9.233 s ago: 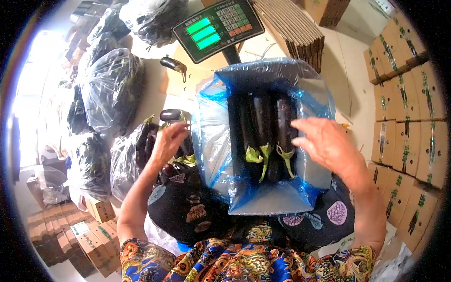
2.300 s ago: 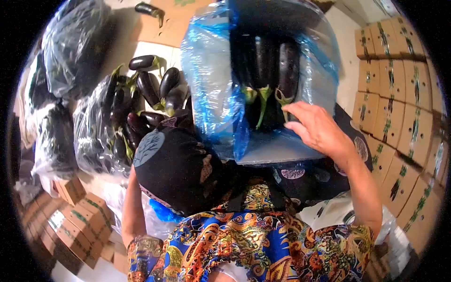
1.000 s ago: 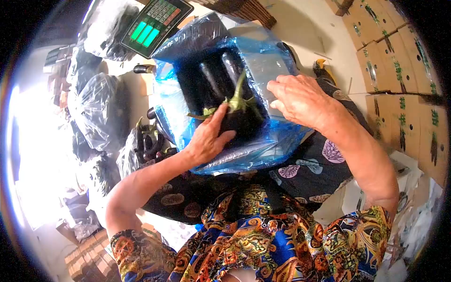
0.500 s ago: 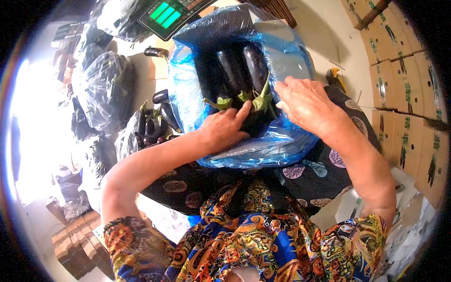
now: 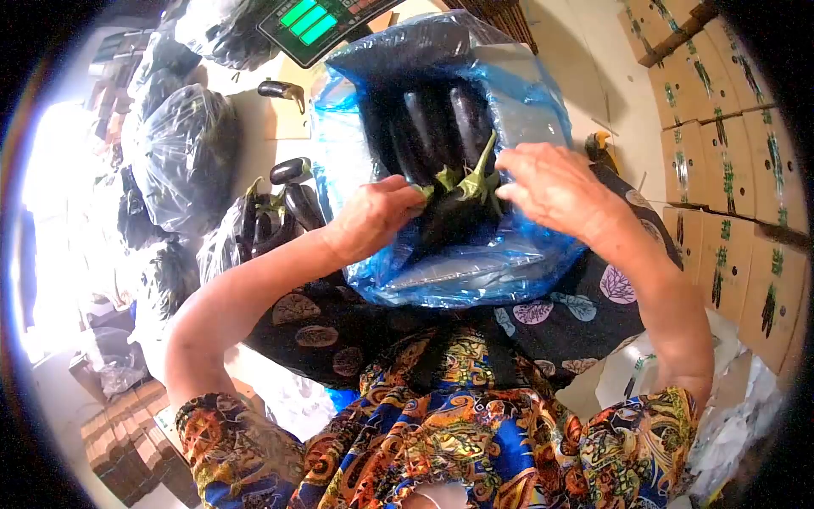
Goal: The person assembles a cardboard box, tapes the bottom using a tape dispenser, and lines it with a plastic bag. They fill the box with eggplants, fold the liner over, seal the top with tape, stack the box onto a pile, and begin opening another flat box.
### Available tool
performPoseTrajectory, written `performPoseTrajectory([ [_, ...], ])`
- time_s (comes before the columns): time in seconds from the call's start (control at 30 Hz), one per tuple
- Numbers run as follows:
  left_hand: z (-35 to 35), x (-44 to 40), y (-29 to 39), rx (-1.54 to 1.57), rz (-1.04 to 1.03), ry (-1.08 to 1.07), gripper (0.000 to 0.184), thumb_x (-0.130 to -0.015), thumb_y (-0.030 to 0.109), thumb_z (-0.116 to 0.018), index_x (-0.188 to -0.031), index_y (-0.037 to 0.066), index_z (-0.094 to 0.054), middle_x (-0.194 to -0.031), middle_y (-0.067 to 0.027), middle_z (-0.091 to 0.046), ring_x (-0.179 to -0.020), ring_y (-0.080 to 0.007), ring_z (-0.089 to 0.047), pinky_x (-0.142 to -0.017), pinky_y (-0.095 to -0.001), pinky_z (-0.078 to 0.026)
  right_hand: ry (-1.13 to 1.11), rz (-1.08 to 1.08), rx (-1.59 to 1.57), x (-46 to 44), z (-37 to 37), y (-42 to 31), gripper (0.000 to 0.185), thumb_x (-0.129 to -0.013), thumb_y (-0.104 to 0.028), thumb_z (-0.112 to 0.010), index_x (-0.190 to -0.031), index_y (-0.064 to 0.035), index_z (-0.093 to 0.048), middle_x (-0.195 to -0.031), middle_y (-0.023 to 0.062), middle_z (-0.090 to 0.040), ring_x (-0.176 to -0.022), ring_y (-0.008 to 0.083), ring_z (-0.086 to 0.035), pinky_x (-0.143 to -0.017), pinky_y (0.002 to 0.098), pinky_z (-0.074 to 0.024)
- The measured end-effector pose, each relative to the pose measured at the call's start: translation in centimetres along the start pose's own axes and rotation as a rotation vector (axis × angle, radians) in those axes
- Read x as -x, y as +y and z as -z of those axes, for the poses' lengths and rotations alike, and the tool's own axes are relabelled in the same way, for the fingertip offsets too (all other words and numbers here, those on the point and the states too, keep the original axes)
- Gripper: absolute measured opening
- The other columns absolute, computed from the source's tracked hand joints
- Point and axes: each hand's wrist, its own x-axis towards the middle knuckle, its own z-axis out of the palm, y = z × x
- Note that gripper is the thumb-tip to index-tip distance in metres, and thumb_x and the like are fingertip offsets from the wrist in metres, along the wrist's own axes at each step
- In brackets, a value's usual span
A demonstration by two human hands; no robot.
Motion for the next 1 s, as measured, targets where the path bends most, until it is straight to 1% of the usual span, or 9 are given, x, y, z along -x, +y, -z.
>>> performPoseTrajectory([
  [0.13,-0.7,-2.4,-0.7,0.169,-0.131,0.091,0.013,-0.086,0.008,-0.064,-0.096,0.001,-0.06,-0.089,-0.0155,-0.062,-0.08,-0.0308,-0.063,-0.072,-0.0386,-0.051,-0.099,0.03,-0.012,-1.4,-1.5,-1.3,0.02,-0.084,-0.018,-0.066,-0.095,-0.0029,-0.058,-0.092,0.0191,-0.063,-0.091,0.0402,-0.061,-0.08,0.0489,-0.0489],
  [0.23,0.4,-3.1,-1.1,0.47,0.214,-0.001,0.011,-0.088,0.009,-0.063,-0.094,0.001,-0.059,-0.082,-0.0128,-0.061,-0.077,-0.0189,-0.061,-0.071,-0.0339,-0.049,-0.122,0.06,-0.012,-2.6,-2.0,-1.3,0.02,-0.084,-0.017,-0.067,-0.094,-0.0024,-0.058,-0.091,0.0185,-0.062,-0.09,0.0393,-0.061,-0.078,0.0481,-0.0493],
  [0.27,1.2,-3.6,-1.4,0.488,0.199,0.085,0.019,-0.087,0.017,-0.065,-0.091,-0.001,-0.06,-0.075,-0.0193,-0.065,-0.076,-0.0352,-0.066,-0.068,-0.0393,-0.05,-0.126,0.075,-0.004,-2.8,-2.2,-1.1,0.02,-0.083,-0.017,-0.068,-0.094,-0.0021,-0.057,-0.091,0.0183,-0.062,-0.09,0.0391,-0.061,-0.078,0.0479,-0.0494],
  [0.4,-2.4,-2.5,-1.2,-0.185,-0.277,-0.048,0.028,-0.078,0.006,-0.059,-0.106,0.011,-0.059,-0.095,-0.0099,-0.06,-0.091,-0.0341,-0.062,-0.074,-0.0443,-0.052,-0.167,0.09,-0.003,-3.4,-2.8,-1.1,0.026,-0.083,-0.017,-0.067,-0.103,-0.002,-0.059,-0.092,0.0186,-0.062,-0.09,0.0397,-0.06,-0.078,0.0477,-0.0484],
  [0.5,-1.8,-3.8,0.4,-0.465,-0.455,-0.066,0.023,-0.078,0.01,-0.059,-0.1,0.013,-0.056,-0.087,-0.0085,-0.055,-0.081,-0.0266,-0.061,-0.069,-0.0392,-0.05,-0.136,0.055,-0.01,-2.9,-2.5,-1.1,0.024,-0.082,-0.015,-0.067,-0.1,-0.002,-0.058,-0.091,0.0179,-0.062,-0.089,0.039,-0.061,-0.078,0.0473,-0.0491],
  [0.67,-0.4,-5.0,0.8,-0.507,-0.446,-0.03,0.017,-0.08,0.015,-0.058,-0.097,0.014,-0.057,-0.085,-0.0084,-0.055,-0.076,-0.0242,-0.061,-0.066,-0.0381,-0.048,-0.137,0.036,0.043,-2.4,-3.1,-0.3,0.024,-0.079,-0.012,-0.068,-0.099,-0.0013,-0.059,-0.097,0.0164,-0.061,-0.094,0.0373,-0.06,-0.081,0.0465,-0.0498],
  [0.73,-1.3,-5.2,1.2,-0.598,-0.482,-0.148,0.017,-0.08,0.016,-0.058,-0.097,0.013,-0.059,-0.086,-0.0099,-0.056,-0.076,-0.0254,-0.061,-0.066,-0.0384,-0.048,0.029,0.108,0.019,-2.6,-4.1,-0.7,0.028,-0.077,-0.01,-0.068,-0.103,-0.0015,-0.06,-0.105,0.0162,-0.058,-0.099,0.0367,-0.058,-0.082,0.0459,-0.05],
  [0.8,-1.4,-5.3,1.2,-0.492,-0.491,-0.113,0.02,-0.08,0.014,-0.059,-0.1,0.013,-0.061,-0.087,-0.0116,-0.057,-0.078,-0.0277,-0.061,-0.068,-0.0407,-0.05,0.105,0.175,0.101,-3.0,-3.9,-0.9,0.036,-0.074,-0.006,-0.068,-0.109,-0.0033,-0.061,-0.117,0.0148,-0.053,-0.109,0.0342,-0.052,-0.089,0.045,-0.048],
  [1.0,0.3,-4.9,-1.5,0.117,-0.192,-0.03,0.028,-0.082,0.009,-0.065,-0.11,0.011,-0.061,-0.086,-0.0134,-0.059,-0.081,-0.0345,-0.062,-0.07,-0.0435,-0.051,-0.19,0.057,0.297,-3.3,-3.5,-0.1,0.031,-0.076,-0.01,-0.068,-0.106,-0.0048,-0.065,-0.118,0.0106,-0.055,-0.117,0.0293,-0.047,-0.1,0.0448,-0.0378],
])
